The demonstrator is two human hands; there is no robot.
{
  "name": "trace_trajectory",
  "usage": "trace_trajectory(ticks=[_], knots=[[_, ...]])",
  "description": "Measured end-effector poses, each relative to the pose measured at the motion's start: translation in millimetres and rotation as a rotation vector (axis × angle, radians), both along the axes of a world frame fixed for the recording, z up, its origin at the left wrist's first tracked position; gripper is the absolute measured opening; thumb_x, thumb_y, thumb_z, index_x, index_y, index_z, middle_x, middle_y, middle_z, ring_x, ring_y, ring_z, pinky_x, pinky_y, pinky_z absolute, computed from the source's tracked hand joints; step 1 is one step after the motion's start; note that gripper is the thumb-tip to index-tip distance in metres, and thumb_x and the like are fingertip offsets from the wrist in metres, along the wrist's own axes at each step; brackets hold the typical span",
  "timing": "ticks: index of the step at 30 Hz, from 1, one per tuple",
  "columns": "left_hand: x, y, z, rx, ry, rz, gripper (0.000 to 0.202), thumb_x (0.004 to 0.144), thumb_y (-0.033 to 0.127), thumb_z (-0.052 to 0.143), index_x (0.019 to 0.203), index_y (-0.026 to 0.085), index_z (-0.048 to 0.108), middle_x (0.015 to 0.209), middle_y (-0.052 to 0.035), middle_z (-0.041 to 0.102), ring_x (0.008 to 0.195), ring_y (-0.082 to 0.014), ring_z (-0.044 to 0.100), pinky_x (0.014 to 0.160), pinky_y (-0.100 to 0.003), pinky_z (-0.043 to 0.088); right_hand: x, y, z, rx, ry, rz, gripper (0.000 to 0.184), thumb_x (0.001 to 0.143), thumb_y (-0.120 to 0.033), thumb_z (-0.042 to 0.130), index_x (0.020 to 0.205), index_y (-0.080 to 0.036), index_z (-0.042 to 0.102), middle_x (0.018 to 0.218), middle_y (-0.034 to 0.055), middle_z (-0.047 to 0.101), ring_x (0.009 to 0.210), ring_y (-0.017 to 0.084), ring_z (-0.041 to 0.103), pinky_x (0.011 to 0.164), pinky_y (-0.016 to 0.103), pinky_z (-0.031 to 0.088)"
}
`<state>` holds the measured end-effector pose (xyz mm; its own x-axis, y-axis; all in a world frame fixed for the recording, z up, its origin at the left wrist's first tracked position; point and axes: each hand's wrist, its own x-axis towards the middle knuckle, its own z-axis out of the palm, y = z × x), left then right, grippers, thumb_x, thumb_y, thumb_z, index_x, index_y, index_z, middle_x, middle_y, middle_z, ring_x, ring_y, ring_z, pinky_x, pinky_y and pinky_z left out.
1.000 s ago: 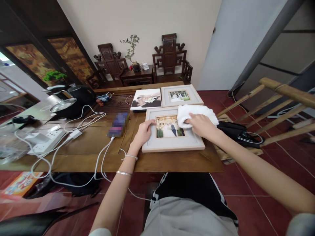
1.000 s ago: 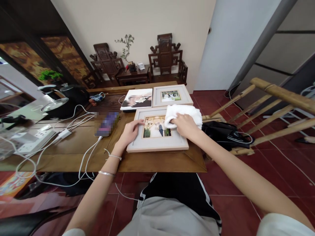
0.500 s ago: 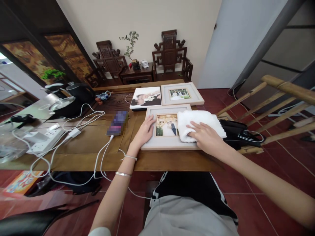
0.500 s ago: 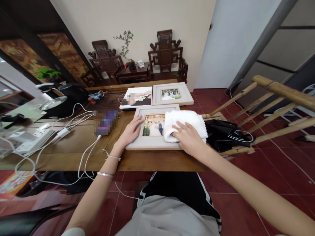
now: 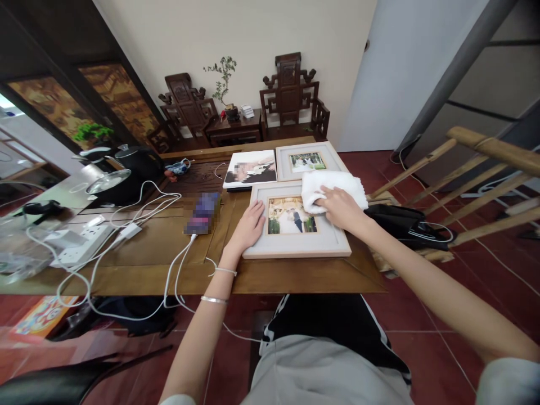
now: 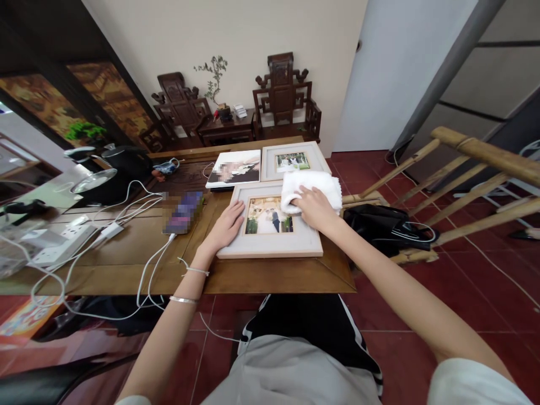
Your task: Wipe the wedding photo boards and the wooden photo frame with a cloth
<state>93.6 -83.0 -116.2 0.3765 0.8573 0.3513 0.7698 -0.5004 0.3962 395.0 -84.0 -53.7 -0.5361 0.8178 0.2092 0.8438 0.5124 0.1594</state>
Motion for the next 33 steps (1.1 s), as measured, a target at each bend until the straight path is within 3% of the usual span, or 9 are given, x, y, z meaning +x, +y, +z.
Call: trace_trajectory(ticks=[7,11,14,18,26,29,33], knots=[[1,-1,0.2,0.012,0.019,-0.002,0.048,0.097,0.029,0.041,0.14,0.011,0.051,0.149,-0.0151,0.049,0.147,-0.027,0.033,0.121,-0.048,0.028,4,-63,-7.4,-0.068,0.013,0.027,0.057,0.067,0.006,0.048,0.116,-0.013,0.07,0.14,0.0138,0.058,0.139,0.031,0.043,0.112,0.05,0.036],[1,-1,0.0,0.028,0.025,-0.008,0.047,0.097,0.028,0.041,0.141,0.013,0.051,0.149,-0.0139,0.05,0.146,-0.0271,0.034,0.121,-0.05,0.029,12,-104,-3.0,-0.104,0.045,0.102,0.062,0.063,0.006,0.045,0.114,-0.018,0.07,0.137,0.0116,0.061,0.136,0.029,0.047,0.111,0.049,0.039],[1,-1,0.0,0.035,0.027,-0.011,0.047,0.097,0.028,0.042,0.141,0.013,0.051,0.149,-0.0135,0.05,0.146,-0.0273,0.034,0.121,-0.05,0.03,14,-115,4.5,-0.137,0.04,0.119,0.064,0.062,0.006,0.045,0.114,-0.019,0.071,0.133,0.012,0.064,0.132,0.028,0.052,0.109,0.046,0.042],[1,-2,1.3,0.025,0.027,-0.012,0.048,0.097,0.029,0.041,0.14,0.011,0.051,0.149,-0.0152,0.049,0.146,-0.0279,0.033,0.121,-0.05,0.029,9,-95,13.3,-0.182,0.005,0.032,0.063,0.065,0.004,0.046,0.118,-0.02,0.07,0.139,0.0151,0.059,0.124,0.029,0.058,0.102,0.044,0.046],[0,-3,3.3,0.01,0.035,-0.016,0.047,0.097,0.029,0.043,0.141,0.013,0.05,0.15,-0.0141,0.049,0.147,-0.0273,0.033,0.121,-0.05,0.029,-1,-4,2.8,-0.094,0.039,-0.088,0.057,0.075,0.0,0.046,0.124,-0.018,0.068,0.134,0.0162,0.06,0.111,0.031,0.062,0.097,0.041,0.045],[1,-4,3.3,0.009,0.034,-0.015,0.047,0.097,0.029,0.043,0.141,0.013,0.05,0.15,-0.0141,0.049,0.147,-0.0273,0.033,0.121,-0.05,0.029,-5,0,-2.6,-0.051,0.05,-0.078,0.055,0.075,0.001,0.046,0.122,-0.016,0.069,0.132,0.0172,0.061,0.122,0.031,0.056,0.103,0.043,0.041],[2,-4,3.4,0.019,0.021,-0.017,0.047,0.097,0.029,0.043,0.14,0.012,0.052,0.149,-0.0147,0.05,0.146,-0.0278,0.034,0.121,-0.049,0.029,-6,-29,-1.4,-0.071,0.048,-0.015,0.057,0.071,0.005,0.045,0.119,-0.014,0.069,0.133,0.016,0.062,0.134,0.031,0.046,0.109,0.046,0.035]])
